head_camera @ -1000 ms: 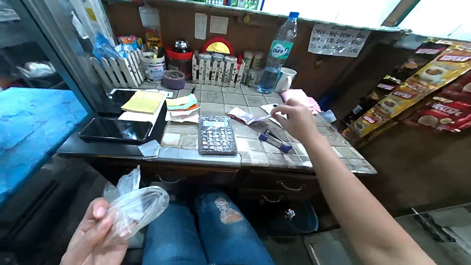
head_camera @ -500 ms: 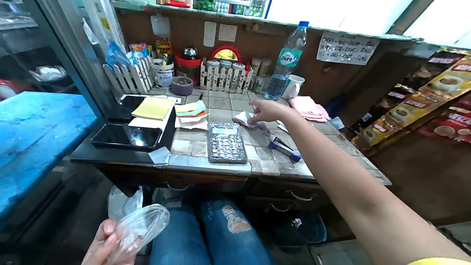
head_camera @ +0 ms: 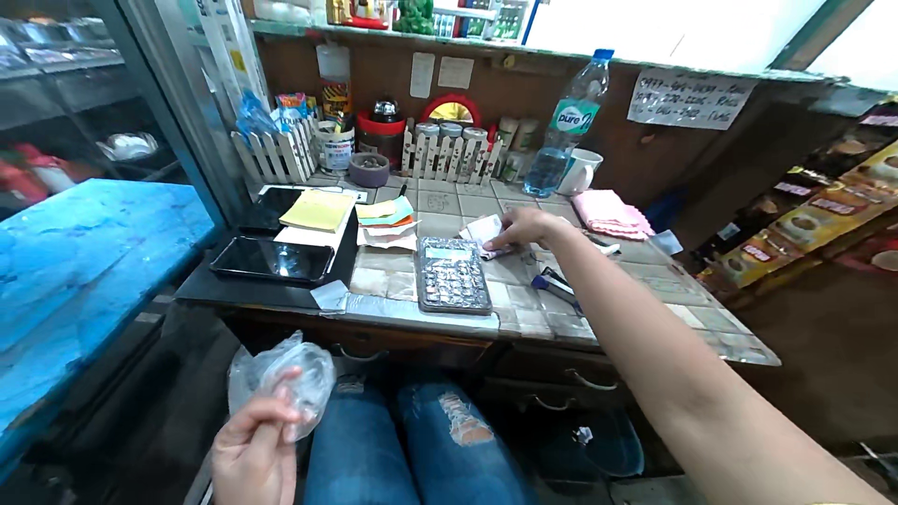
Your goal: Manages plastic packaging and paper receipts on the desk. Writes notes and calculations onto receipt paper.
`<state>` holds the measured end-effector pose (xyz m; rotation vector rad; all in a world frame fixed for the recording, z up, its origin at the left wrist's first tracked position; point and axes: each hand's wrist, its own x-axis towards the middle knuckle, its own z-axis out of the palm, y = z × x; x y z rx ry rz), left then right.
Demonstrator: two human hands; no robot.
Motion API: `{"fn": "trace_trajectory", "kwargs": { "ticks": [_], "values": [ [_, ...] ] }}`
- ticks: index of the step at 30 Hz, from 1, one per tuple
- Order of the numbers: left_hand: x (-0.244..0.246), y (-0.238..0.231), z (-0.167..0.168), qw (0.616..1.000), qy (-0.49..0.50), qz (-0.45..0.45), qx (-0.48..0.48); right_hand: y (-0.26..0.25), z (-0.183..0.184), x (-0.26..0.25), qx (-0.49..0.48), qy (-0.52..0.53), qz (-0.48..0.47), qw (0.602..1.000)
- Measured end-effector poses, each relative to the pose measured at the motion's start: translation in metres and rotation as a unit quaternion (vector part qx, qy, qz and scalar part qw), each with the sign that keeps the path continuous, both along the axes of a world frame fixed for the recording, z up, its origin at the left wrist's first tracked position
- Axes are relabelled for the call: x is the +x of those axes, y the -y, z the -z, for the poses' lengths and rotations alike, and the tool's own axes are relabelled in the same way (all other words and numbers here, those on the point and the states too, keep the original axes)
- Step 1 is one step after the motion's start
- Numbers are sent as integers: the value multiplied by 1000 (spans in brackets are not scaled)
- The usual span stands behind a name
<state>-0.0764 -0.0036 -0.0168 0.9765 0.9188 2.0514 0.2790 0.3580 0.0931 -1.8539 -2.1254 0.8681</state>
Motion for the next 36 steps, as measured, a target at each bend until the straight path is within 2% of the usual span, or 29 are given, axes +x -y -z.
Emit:
{"fn": "trace_trajectory", "kwargs": {
  "ticks": [4, 6, 8, 10, 13, 15, 18, 21, 25, 27, 31, 33, 36],
  "values": [
    [14, -12, -6, 1000, 20, -3, -12, 23, -5, 5, 0, -43, 46, 998],
    [19, -15, -8, 999, 20, -2, -34, 37, -14, 7, 57, -30, 70, 995],
    [25, -16, -14, 998, 17, 20, -56, 52, -24, 9, 143, -72, 55, 986],
    [30, -17, -22, 996, 32, 49, -64, 76, -34, -1, 225, -186, 17, 956],
    [40, -21, -30, 993, 46, 94, -50, 138, -46, -39, 309, -345, -97, 881],
    [47, -22, -34, 990, 33, 133, -39, 195, -41, -68, 354, -348, -183, 849],
    [52, -18, -41, 979, 8, 204, -25, 271, -6, -106, 372, -292, -299, 829],
    [49, -11, -46, 972, -63, 225, -3, 288, 37, -123, 449, -174, -296, 825],
    [54, -5, -46, 963, -226, 141, -26, 290, 49, -122, 421, -93, -229, 873],
    [64, -3, -46, 950, -297, 97, -28, 291, 52, -119, 403, -109, -211, 884],
    [85, 3, -42, 921, -382, 65, 46, 292, 52, -106, 257, -279, -146, 914],
    [99, 9, -39, 889, -447, 31, 93, 294, 58, -104, 201, -346, -90, 912],
    [114, 15, -40, 841, -523, -12, 136, 296, 71, -94, 99, -431, -95, 892]
  ]
}}
